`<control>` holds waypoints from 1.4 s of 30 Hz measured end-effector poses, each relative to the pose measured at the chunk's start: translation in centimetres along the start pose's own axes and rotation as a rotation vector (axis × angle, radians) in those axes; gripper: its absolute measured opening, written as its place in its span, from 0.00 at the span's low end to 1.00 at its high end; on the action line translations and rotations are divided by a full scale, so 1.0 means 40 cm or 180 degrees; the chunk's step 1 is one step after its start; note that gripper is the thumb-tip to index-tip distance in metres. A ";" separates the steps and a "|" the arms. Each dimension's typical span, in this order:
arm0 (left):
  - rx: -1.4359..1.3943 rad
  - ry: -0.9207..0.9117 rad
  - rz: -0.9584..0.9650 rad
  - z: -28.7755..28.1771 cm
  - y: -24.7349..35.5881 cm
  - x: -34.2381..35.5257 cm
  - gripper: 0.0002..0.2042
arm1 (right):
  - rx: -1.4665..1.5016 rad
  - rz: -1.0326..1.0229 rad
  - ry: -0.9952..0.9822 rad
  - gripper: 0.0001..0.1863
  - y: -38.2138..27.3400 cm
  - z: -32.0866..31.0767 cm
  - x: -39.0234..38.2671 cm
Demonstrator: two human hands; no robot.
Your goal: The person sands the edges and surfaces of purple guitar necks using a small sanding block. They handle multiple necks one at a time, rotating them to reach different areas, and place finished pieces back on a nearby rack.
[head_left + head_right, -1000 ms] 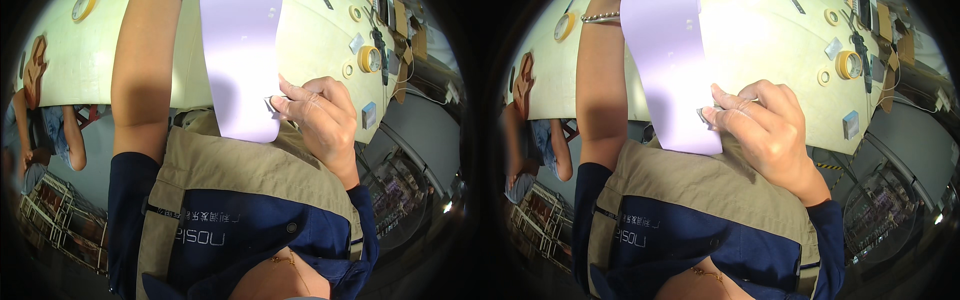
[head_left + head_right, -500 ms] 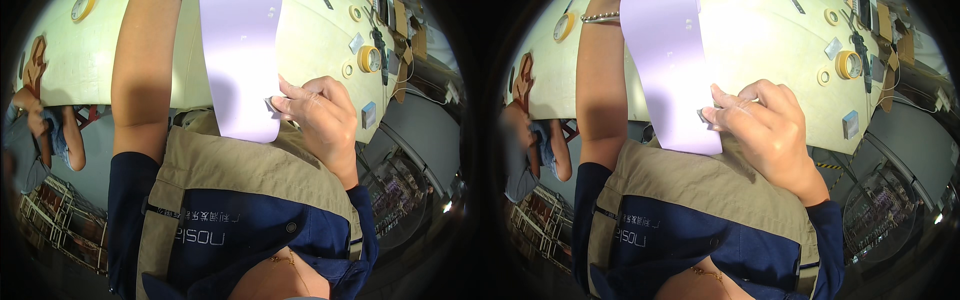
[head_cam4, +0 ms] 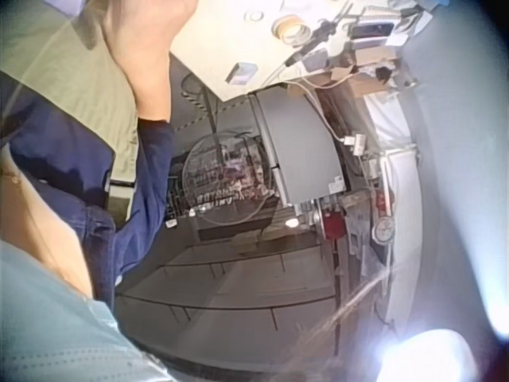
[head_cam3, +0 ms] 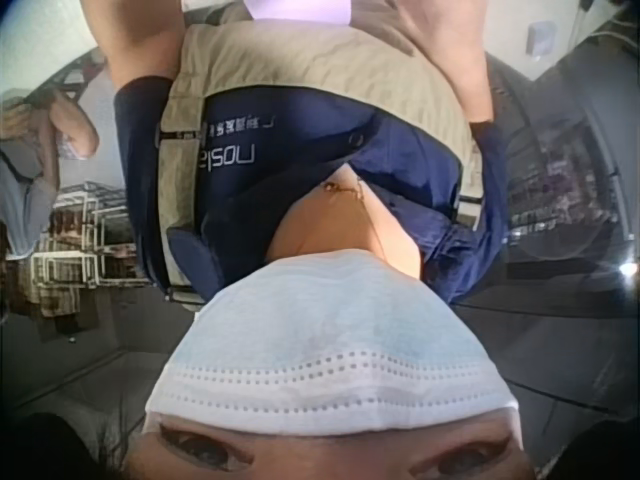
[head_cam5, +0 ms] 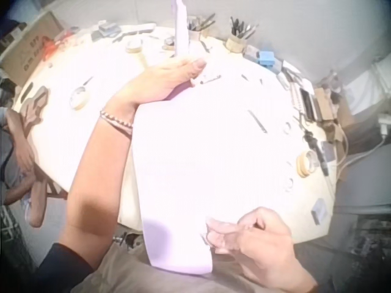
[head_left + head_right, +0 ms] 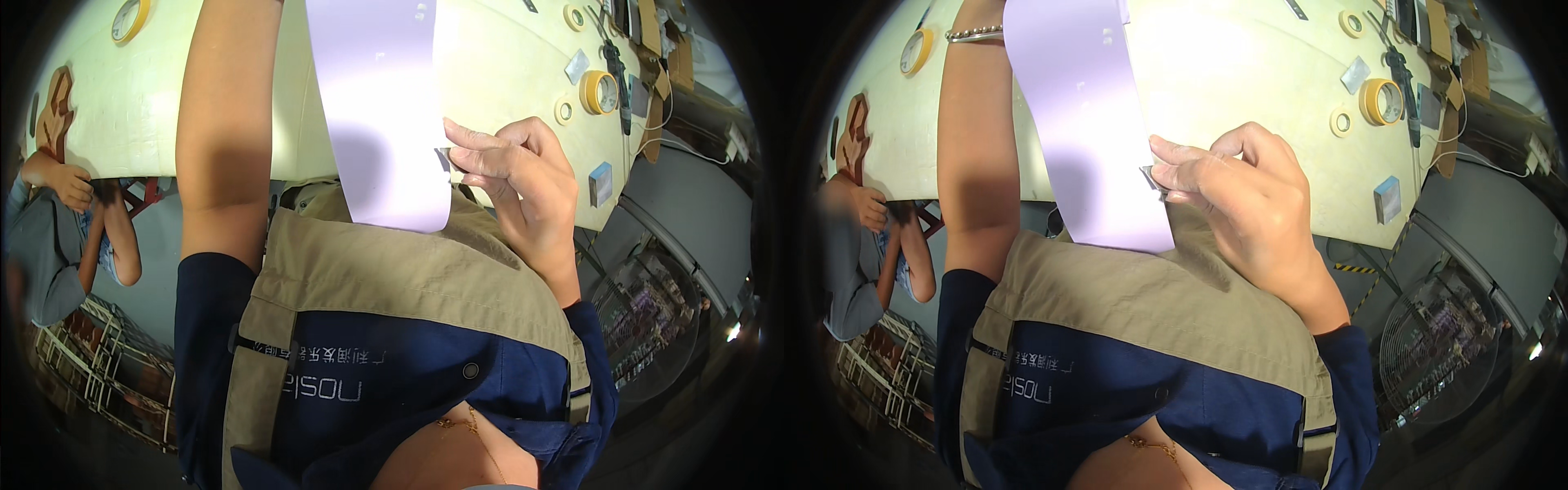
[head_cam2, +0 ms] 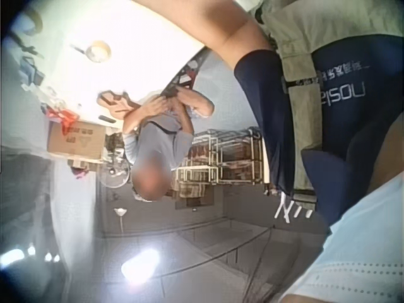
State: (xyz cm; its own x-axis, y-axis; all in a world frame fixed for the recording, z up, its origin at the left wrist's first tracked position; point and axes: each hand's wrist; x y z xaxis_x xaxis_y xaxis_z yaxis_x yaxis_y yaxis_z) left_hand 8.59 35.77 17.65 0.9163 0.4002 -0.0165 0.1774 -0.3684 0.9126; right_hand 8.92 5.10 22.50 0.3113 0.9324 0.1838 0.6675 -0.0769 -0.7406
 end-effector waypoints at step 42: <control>-0.0129 0.0089 0.0117 0.009 -0.008 0.005 0.23 | -0.0510 -0.0414 -0.0030 0.07 0.009 0.001 0.001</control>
State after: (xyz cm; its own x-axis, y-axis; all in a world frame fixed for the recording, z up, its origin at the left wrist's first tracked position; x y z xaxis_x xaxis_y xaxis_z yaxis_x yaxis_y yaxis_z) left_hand 8.84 35.68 17.24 0.9114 0.4105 0.0283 0.1285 -0.3492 0.9282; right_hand 9.15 5.13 22.22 0.2096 0.9413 0.2647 0.8009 -0.0100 -0.5987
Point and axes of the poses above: each hand's wrist, its own x-axis towards the middle knuckle, its own z-axis out of the palm, y = z × x, and after that the axes turned 8 degrees about -z, right-handed
